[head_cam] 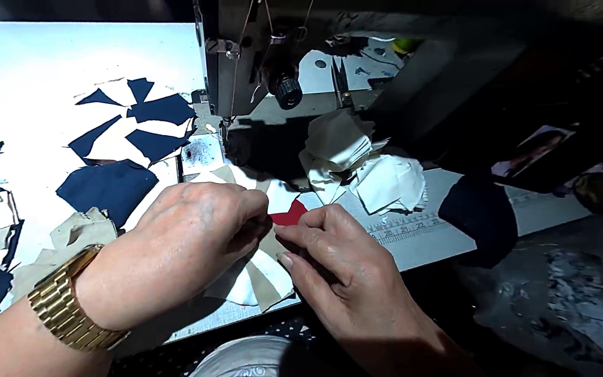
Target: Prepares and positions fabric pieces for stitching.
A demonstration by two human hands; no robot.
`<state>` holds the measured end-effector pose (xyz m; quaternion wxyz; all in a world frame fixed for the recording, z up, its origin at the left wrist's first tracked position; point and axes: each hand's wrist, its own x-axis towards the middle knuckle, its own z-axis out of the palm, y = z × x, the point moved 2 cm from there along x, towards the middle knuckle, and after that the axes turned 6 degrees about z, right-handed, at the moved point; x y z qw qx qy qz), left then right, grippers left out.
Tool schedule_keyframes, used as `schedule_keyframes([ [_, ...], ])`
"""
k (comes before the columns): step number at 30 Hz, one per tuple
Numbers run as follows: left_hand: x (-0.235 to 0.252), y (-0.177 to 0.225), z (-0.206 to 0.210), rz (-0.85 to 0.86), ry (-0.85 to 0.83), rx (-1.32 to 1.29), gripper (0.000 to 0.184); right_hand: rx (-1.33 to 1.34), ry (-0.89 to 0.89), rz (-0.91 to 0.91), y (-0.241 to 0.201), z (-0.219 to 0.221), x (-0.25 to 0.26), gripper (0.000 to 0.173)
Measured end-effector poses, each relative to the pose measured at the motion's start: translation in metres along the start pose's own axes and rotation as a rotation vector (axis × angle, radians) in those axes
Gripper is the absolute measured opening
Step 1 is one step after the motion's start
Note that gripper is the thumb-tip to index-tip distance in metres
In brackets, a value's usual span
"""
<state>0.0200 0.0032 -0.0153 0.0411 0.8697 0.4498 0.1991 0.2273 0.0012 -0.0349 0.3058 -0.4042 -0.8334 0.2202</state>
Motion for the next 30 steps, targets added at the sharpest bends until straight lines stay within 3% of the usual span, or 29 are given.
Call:
schedule_keyframes([
  [7,-0.001,-0.003,-0.001,-0.028,0.021,-0.038,0.007,0.086,-0.082,0.001,0.019,-0.014,0.005,0.025],
  [11,0.0,-0.007,-0.006,-0.093,0.09,-0.213,0.011,-0.192,0.066,0.006,0.044,-0.061,0.007,0.022],
  [17,0.002,-0.006,-0.008,-0.085,0.174,-0.321,0.01,-0.361,0.05,0.021,0.082,-0.082,0.006,0.019],
  [30,0.002,-0.005,-0.006,-0.081,0.176,-0.338,0.011,-0.162,0.078,0.02,0.079,-0.087,0.005,0.014],
])
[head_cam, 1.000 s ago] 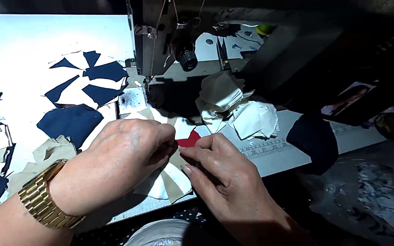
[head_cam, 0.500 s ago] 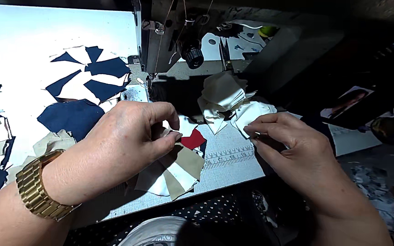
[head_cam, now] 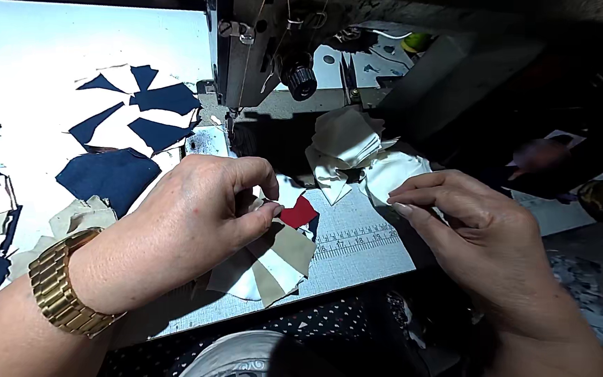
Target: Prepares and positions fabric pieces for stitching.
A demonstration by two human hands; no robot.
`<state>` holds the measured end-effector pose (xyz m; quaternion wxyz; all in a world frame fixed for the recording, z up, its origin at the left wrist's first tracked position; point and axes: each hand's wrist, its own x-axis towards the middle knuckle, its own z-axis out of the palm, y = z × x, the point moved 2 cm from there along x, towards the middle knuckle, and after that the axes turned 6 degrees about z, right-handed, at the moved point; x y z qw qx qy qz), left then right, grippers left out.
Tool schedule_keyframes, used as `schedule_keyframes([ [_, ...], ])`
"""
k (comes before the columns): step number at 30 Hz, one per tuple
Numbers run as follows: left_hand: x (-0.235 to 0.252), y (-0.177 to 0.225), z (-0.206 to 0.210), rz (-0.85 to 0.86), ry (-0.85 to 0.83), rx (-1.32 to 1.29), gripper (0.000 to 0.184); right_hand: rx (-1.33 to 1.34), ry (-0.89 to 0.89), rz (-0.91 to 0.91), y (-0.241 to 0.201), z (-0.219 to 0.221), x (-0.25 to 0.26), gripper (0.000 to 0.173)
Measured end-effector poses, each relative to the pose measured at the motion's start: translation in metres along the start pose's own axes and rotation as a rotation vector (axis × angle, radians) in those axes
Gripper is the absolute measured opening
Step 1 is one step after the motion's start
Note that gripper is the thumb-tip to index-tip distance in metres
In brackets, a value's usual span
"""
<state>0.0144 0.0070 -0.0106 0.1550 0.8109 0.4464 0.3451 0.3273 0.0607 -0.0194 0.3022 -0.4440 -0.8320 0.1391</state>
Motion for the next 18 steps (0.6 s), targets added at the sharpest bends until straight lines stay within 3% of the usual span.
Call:
schedule_keyframes([
  [5,0.001,0.001,-0.001,0.016,-0.016,0.0,0.012,0.108,-0.029,0.06,-0.021,0.011,-0.008,0.015],
  [11,0.001,0.003,0.0,0.006,-0.01,-0.044,0.014,0.229,0.055,0.188,-0.026,0.017,-0.007,0.016],
  [18,0.005,0.004,-0.002,-0.042,-0.057,-0.495,0.038,0.536,-0.013,-0.006,-0.044,0.014,0.012,0.018],
])
